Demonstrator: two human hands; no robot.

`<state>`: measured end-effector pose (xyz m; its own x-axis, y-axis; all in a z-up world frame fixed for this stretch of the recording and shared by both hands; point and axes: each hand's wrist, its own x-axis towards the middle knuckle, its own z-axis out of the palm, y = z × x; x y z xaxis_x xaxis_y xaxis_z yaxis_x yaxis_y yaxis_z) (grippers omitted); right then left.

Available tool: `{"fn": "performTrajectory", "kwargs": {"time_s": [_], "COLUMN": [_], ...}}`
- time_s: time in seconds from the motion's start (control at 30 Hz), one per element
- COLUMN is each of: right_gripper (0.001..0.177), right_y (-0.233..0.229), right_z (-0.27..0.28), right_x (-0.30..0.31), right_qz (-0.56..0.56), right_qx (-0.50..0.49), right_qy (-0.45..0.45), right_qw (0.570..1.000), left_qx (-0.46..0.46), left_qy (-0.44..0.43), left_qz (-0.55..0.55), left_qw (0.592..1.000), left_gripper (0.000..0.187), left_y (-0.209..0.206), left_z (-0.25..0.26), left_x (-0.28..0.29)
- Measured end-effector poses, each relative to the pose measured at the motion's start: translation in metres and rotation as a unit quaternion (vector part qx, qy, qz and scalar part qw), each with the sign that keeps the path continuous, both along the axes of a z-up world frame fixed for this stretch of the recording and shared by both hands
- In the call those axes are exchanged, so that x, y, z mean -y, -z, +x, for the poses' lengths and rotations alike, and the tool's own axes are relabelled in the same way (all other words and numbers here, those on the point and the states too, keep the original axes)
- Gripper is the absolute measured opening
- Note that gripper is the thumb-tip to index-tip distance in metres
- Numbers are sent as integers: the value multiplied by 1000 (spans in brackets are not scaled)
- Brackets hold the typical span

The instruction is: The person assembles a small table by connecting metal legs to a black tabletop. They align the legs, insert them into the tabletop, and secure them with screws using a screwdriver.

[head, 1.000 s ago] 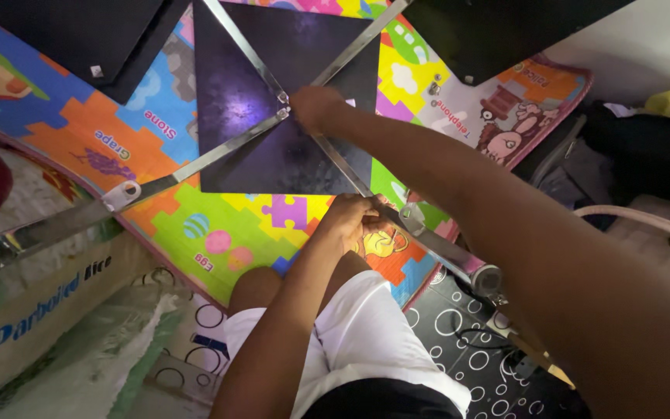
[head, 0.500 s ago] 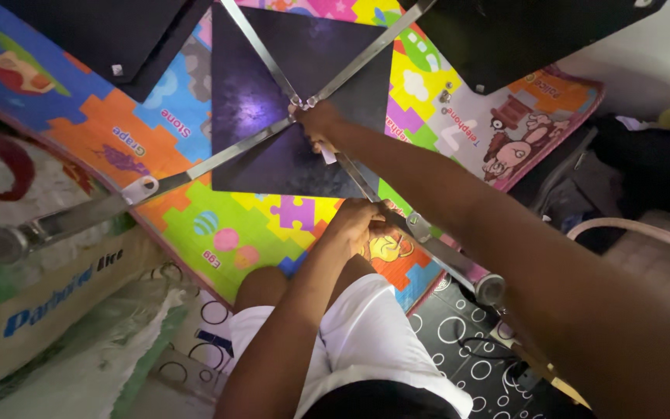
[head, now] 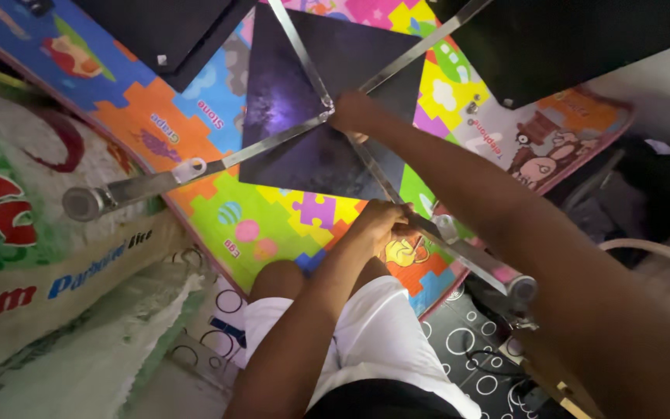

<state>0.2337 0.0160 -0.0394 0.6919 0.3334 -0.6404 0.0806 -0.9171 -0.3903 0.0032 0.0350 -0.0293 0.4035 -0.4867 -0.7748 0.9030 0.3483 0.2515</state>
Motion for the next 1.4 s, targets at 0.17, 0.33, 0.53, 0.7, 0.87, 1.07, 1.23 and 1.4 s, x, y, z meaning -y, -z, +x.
{"fn": "performTrajectory", "kwargs": {"time_s": [0.17,0.33,0.53,0.7,0.87,1.07,1.23,1.4], "right_gripper": [40,40,34,29,17,15,20,23], "right_y": [6,7,-3,-11,-14,-19,-26,-32], "right_z": [0,2,5,7,10,14,15,0], "right_x": [19,35,44,44,27,11,15,14], "right_qz": [-27,29,7,81,-76,-109,-65,-81], "right_qx": [125,143,167,206,196,166,108,84], "right_qy": [-279,-260,-287,-272,-430,-466,-383,-280], "right_qw": [952,954,943,937,878,862,915,953], "left_qx": [16,4,5,2,5,0,3,-14], "left_qy": [6,-11,10,13,4,4,11,26], "left_qz": [4,-9,-19,-18,-8,-13,-8,6], "left_qw": [1000,1000,1000,1000,1000,1000,1000,1000], "left_gripper": [24,20,27,26,23,25,27,27], "left_y": [4,0,-11,-21,-28,-30,-28,-27], "left_z": [-1,-3,2,6,7,8,10,10], "left_x": [4,3,-4,-8,-7,-8,-8,-4]}}
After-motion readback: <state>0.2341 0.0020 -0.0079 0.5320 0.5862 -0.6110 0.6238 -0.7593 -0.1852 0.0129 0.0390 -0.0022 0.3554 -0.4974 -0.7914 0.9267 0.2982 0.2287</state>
